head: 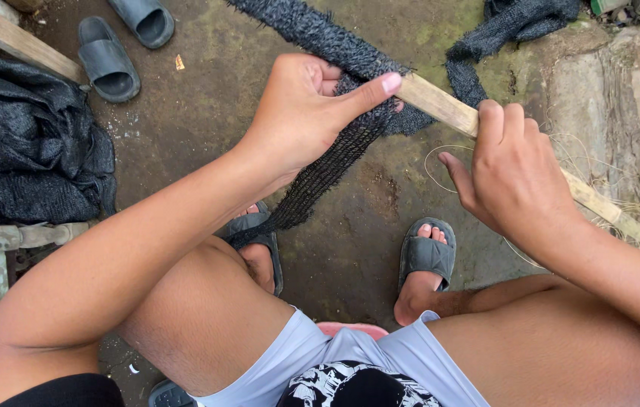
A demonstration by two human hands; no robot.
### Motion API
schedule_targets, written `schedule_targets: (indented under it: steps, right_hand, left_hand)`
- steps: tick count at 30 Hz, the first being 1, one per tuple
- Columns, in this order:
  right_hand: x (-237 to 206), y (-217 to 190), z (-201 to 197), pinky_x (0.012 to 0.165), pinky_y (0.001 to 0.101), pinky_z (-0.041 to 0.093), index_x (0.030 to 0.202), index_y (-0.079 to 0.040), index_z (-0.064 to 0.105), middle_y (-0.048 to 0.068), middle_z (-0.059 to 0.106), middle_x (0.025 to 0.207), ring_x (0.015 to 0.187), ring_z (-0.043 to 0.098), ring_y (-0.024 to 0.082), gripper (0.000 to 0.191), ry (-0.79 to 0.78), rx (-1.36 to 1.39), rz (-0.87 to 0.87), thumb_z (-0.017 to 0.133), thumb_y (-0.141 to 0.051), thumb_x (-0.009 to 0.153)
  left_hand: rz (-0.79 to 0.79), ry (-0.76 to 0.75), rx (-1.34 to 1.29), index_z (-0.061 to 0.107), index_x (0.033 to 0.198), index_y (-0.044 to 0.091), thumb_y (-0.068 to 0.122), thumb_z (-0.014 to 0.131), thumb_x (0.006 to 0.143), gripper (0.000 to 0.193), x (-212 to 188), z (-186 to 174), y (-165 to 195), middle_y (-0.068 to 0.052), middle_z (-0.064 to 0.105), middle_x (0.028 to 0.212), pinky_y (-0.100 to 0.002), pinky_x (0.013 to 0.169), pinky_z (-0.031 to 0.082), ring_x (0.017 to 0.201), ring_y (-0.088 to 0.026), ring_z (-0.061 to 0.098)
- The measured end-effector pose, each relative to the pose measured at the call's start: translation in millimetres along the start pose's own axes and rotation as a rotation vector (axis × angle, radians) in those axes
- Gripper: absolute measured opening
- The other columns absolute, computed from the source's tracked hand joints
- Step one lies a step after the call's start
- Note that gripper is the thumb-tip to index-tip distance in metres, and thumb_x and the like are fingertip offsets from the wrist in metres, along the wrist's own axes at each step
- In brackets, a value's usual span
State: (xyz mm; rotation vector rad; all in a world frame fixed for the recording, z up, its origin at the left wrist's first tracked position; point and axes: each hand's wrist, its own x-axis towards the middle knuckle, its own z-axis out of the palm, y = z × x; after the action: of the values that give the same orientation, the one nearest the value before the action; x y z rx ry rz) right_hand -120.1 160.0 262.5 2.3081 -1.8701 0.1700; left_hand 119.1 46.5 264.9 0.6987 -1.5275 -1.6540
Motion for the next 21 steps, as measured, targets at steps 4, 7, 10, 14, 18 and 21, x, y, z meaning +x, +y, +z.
schedule_targets:
  steps: [4, 7, 10, 14, 18, 21]
  right_hand:
    - [3, -4, -4, 0.075, 0.0482, 0.051, 0.126, 0.011, 0.047, 0.027, 0.057, 0.101, 0.087, 0.062, 0.043, 0.062, 0.029, 0.004, -0.025, 0.074, -0.032, 0.09]
    - [11, 1, -8, 0.074, 0.0496, 0.049, 0.126, 0.008, 0.05, 0.025, 0.061, 0.092, 0.085, 0.062, 0.042, 0.06, -0.057, 0.192, 0.014, 0.073, -0.039, 0.096]
    - [18, 19, -11, 0.064, 0.0416, 0.047, 0.106, 0.0, 0.056, 0.016, 0.062, 0.07, 0.065, 0.062, 0.03, 0.044, -0.419, 0.448, 0.219, 0.063, -0.043, 0.098]
    - [20, 47, -3, 0.055, 0.0346, 0.044, 0.088, -0.008, 0.069, 0.004, 0.061, 0.062, 0.059, 0.054, 0.016, 0.038, -0.557, 0.869, 0.086, 0.053, -0.04, 0.101]
    - [13, 62, 14, 0.049, 0.0299, 0.035, 0.078, -0.005, 0.059, -0.003, 0.048, 0.063, 0.056, 0.041, 0.009, 0.046, -0.813, 1.331, 0.105, 0.051, -0.04, 0.107]
    - [8, 62, 22, 0.046, 0.0296, 0.032, 0.079, -0.006, 0.056, -0.005, 0.041, 0.062, 0.054, 0.036, 0.008, 0.044, -0.772, 1.34, 0.2, 0.05, -0.041, 0.104]
  left_hand:
    - [-0.005, 0.017, -0.007, 0.077, 0.104, -0.003, 0.017, 0.074, 0.098, 0.021, 1, -2, -3, -0.007, 0.08, 0.098, -0.025, 0.079, 0.061, 0.087, -0.008, 0.074]
    - [0.038, -0.01, 0.021, 0.076, 0.105, -0.003, 0.016, 0.074, 0.099, 0.02, 4, -6, -4, -0.008, 0.08, 0.099, -0.026, 0.08, 0.061, 0.088, -0.009, 0.074]
    - [0.095, -0.067, 0.06, 0.074, 0.105, -0.003, 0.014, 0.075, 0.099, 0.018, 7, -10, -3, -0.008, 0.08, 0.1, -0.027, 0.084, 0.064, 0.091, -0.01, 0.077]
    - [0.203, -0.137, 0.2, 0.072, 0.105, -0.003, 0.013, 0.078, 0.099, 0.018, 7, -9, -5, -0.007, 0.079, 0.102, -0.028, 0.085, 0.064, 0.096, -0.012, 0.078]
    - [0.13, -0.207, 0.065, 0.071, 0.108, -0.004, 0.014, 0.078, 0.098, 0.022, 10, -3, -11, -0.008, 0.078, 0.103, -0.028, 0.084, 0.064, 0.094, -0.011, 0.074]
    - [0.074, -0.223, 0.049, 0.073, 0.109, -0.004, 0.014, 0.076, 0.098, 0.021, 13, -3, -13, -0.007, 0.079, 0.102, -0.027, 0.084, 0.063, 0.093, -0.011, 0.075]
